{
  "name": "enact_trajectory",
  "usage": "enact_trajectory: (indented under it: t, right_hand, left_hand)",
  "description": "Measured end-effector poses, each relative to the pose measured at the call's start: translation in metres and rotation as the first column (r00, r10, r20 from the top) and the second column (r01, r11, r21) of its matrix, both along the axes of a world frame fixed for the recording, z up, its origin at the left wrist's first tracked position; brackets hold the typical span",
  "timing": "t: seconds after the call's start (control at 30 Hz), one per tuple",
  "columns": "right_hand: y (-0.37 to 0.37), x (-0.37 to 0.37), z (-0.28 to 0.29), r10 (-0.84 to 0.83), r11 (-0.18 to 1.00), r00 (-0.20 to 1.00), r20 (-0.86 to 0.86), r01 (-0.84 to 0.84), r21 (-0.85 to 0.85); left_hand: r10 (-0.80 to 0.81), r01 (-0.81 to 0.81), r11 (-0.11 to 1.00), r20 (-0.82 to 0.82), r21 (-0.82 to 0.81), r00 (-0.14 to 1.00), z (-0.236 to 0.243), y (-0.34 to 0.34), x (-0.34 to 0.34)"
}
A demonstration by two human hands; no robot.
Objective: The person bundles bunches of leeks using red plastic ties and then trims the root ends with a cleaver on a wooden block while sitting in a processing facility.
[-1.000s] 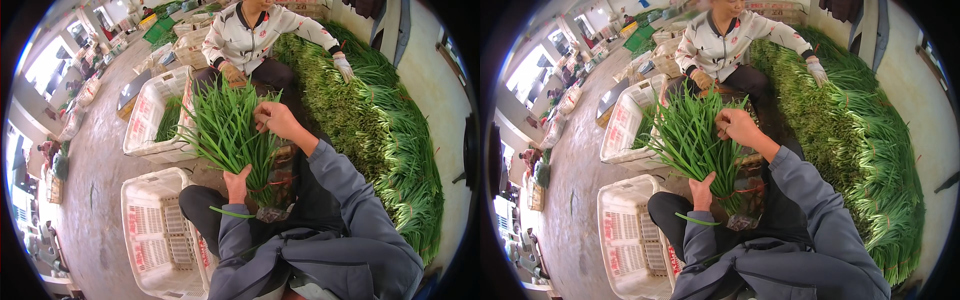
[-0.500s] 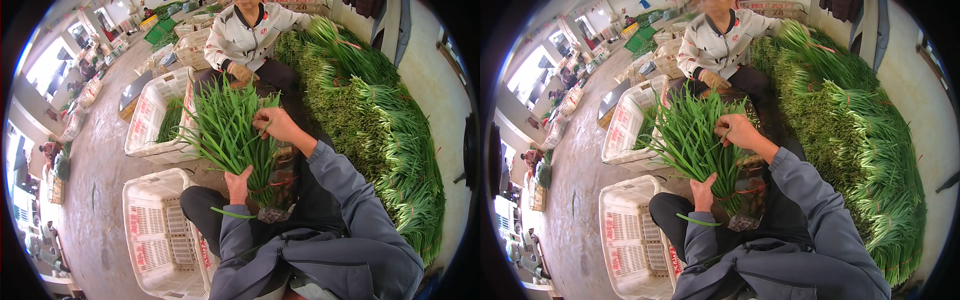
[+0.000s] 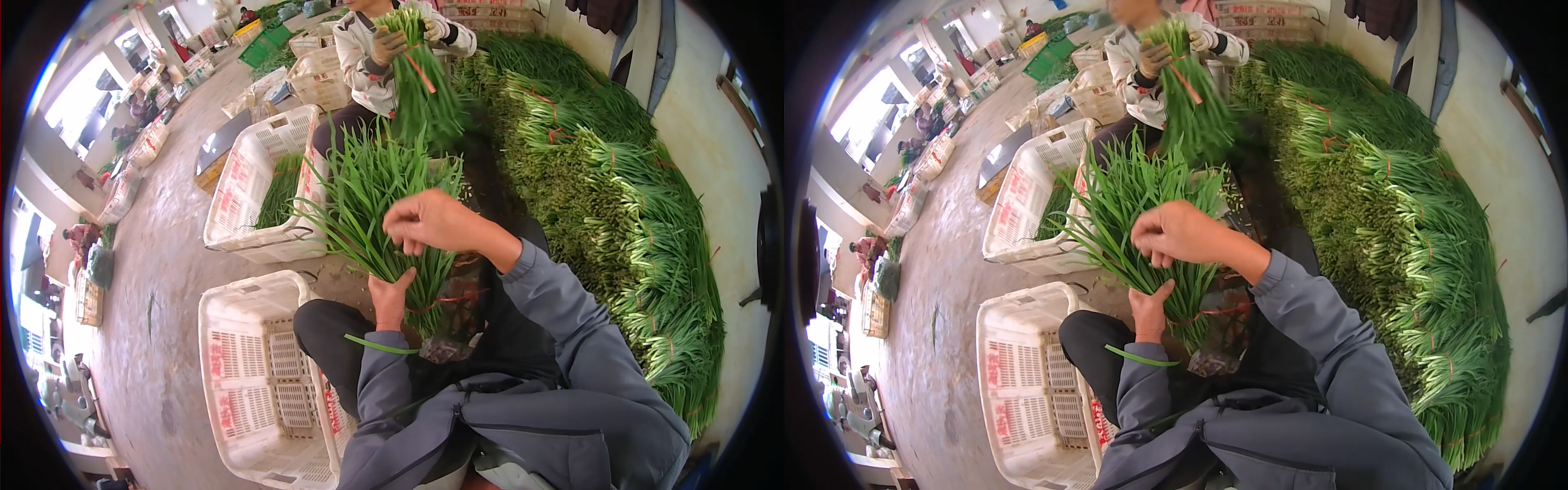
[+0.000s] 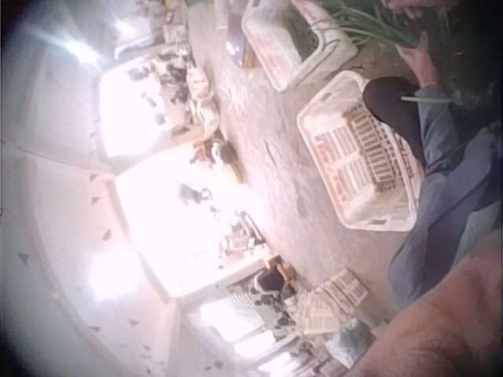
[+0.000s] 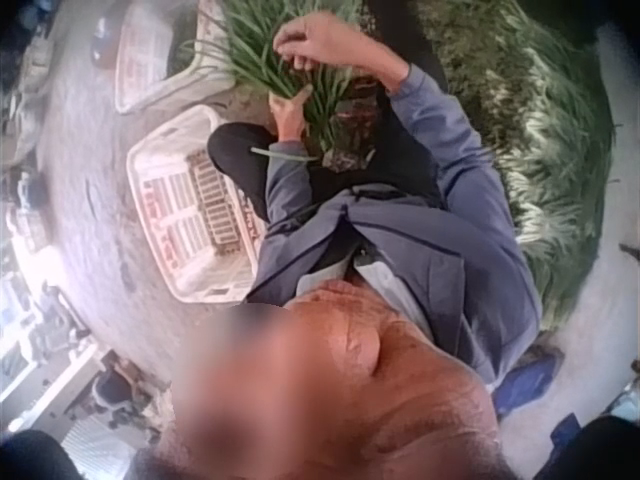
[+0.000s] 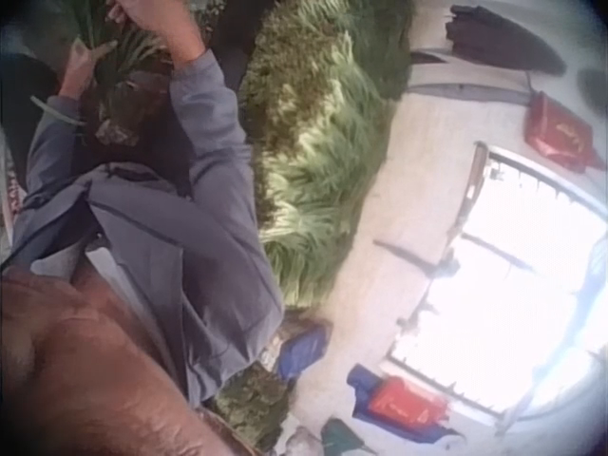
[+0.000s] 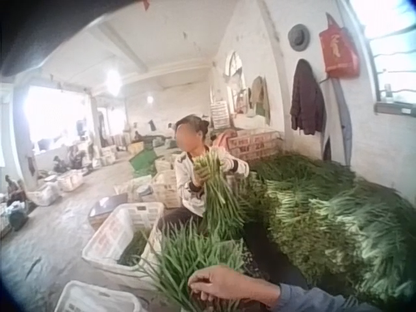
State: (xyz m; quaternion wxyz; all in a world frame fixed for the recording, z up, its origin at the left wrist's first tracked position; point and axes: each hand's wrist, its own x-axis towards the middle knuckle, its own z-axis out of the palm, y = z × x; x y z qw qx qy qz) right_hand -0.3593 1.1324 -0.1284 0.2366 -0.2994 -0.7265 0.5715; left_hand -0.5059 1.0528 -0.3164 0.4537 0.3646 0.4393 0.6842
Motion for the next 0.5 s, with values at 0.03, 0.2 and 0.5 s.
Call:
enact_trajectory:
  t: [0.03, 0.2, 0.5]
  right_hand:
    - [0.002, -0.005, 0.000, -0.104, 0.976, 0.995, -0.005, 0.103, 0.190]
    - [0.040, -0.018, -0.020, -0.262, 0.569, 0.959, -0.112, 0.247, 0.784]
    - [0.041, -0.020, -0.011, -0.228, 0.703, 0.968, 0.107, 0.088, 0.705]
  left_hand:
    - [-0.010, 0.009, 0.999, -0.025, -0.040, 1.000, 0.000, -0.001, 0.000]
    - [-0.013, 0.009, 0.998, -0.068, -0.058, 0.998, 0.002, -0.001, 0.003]
    - [-0.018, 0.014, 0.999, -0.089, -0.050, 0.996, -0.003, 0.000, -0.002]
